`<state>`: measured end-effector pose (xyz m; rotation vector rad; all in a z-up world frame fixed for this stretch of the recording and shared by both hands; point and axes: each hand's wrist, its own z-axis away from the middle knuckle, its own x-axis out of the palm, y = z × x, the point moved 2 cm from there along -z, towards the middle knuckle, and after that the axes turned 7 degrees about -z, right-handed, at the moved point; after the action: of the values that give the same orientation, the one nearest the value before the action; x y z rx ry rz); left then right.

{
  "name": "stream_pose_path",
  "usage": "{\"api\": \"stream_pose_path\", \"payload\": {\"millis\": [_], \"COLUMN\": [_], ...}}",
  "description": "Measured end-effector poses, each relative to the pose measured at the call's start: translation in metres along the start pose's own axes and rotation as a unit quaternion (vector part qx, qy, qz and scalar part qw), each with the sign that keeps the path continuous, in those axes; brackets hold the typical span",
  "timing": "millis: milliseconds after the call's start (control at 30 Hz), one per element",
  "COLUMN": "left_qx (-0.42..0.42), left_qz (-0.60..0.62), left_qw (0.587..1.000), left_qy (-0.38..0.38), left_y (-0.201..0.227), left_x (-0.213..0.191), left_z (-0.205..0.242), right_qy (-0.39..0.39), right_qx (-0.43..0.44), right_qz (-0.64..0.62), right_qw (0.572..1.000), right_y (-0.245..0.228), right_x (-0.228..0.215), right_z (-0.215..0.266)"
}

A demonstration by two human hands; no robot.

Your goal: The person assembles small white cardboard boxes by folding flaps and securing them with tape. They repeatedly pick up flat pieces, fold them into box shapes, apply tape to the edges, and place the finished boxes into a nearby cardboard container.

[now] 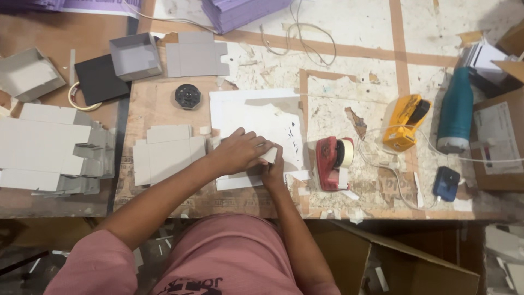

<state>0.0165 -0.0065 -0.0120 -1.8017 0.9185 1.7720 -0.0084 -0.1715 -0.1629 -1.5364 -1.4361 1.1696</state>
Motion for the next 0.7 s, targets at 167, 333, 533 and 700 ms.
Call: {"api": "stream_pose_path", "payload": {"millis": [167,333,533,700], "left_qx": [-0.002,0.002,-0.011,-0.018], "left_qz": [-0.024,-0.045,-0.043,-0.041], "left_qw": [1.0,0.999,0.999,0.999], "left_qy": [0.006,0.016,0.014,0.023], "left_y": [0.001,0.003,0.005,0.007], "left_x": [0.006,0.007,0.005,0.001], "left_z": [0.003,0.005,0.004,0.008], "right_qy": [0.001,-0.002,0.003,-0.012], "right_qx": [0.0,0.007,-0.003,0.051], "right_qz": [-0.005,-0.009,-0.024,0.023], "right_qw": [1.0,1.0,1.0,0.998], "right_y": [-0.003,-0.002,-0.004,-0.028], "right_x": [0.003,0.006,0.006,0.005], "right_z": [0.001,0.001,0.001,-0.004]}}
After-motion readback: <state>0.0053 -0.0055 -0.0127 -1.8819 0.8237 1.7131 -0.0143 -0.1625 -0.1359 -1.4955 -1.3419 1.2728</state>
